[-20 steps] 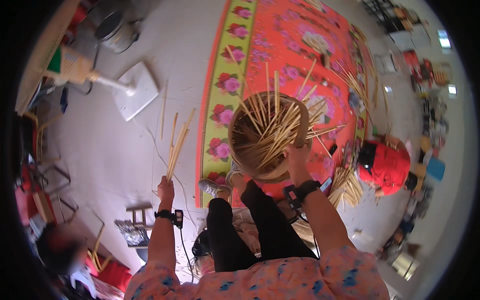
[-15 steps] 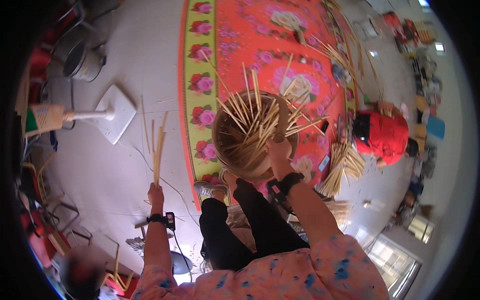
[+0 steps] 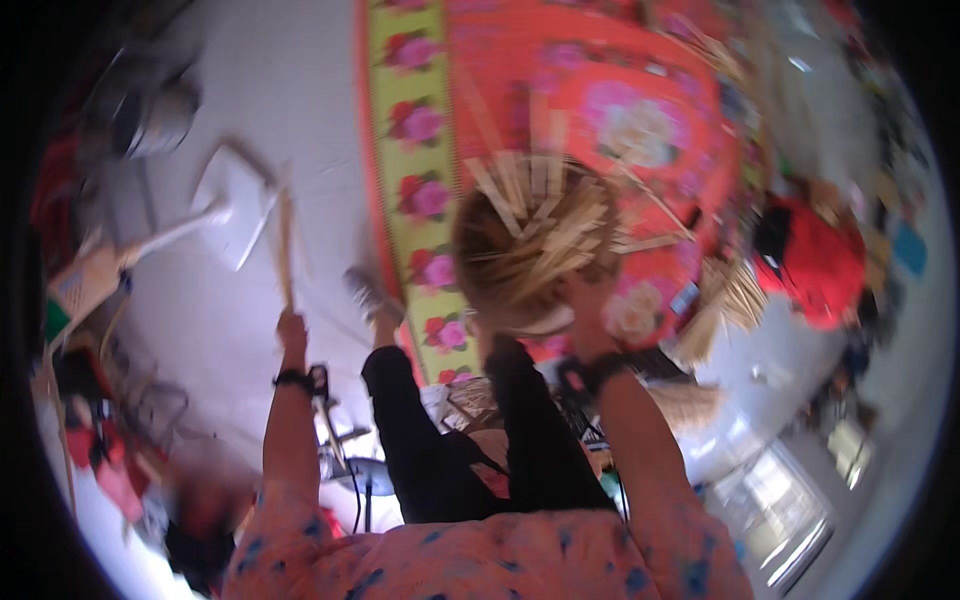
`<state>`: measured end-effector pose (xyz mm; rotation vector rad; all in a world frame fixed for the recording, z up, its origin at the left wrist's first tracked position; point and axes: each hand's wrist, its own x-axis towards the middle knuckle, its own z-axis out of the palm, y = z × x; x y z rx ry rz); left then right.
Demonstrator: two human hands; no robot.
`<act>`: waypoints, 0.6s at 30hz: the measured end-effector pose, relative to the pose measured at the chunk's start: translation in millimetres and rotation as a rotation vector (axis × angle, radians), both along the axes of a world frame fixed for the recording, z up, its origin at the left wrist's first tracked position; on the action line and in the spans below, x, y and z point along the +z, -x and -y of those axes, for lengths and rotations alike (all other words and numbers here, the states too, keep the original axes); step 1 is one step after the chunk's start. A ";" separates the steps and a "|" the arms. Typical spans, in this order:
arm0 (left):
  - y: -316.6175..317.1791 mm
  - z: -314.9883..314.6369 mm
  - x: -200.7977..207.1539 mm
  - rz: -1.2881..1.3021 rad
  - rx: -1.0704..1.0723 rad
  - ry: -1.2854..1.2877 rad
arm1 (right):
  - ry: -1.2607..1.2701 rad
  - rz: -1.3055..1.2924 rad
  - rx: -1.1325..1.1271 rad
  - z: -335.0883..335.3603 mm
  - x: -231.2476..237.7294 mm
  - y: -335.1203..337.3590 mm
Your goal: The person gathers loose bamboo sticks from the floor, aligns them into bundles, and secures them with white ties. They then place the finished bundles into a woven basket while other people work nearby.
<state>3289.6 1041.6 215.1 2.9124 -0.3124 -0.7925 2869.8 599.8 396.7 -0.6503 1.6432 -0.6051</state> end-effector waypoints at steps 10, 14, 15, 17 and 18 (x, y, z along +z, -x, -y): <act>-88.2 84.0 -71.5 0.003 0.093 -0.154 | 0.008 -0.452 0.012 9.1 -38.6 -16.6; -132.6 61.9 -172.5 0.057 -0.115 -0.113 | 0.025 -0.555 0.048 -2.4 -40.0 -10.5; -150.0 48.3 -195.4 0.135 -0.177 -0.009 | 0.021 -0.587 0.040 -7.9 -46.1 -3.0; -169.6 51.6 -238.1 0.116 -0.131 -0.077 | 0.073 -0.685 0.001 -11.4 -52.5 -8.2; -165.7 63.4 -261.1 0.081 -0.122 -0.067 | 0.082 -0.708 -0.036 -10.1 -54.1 7.3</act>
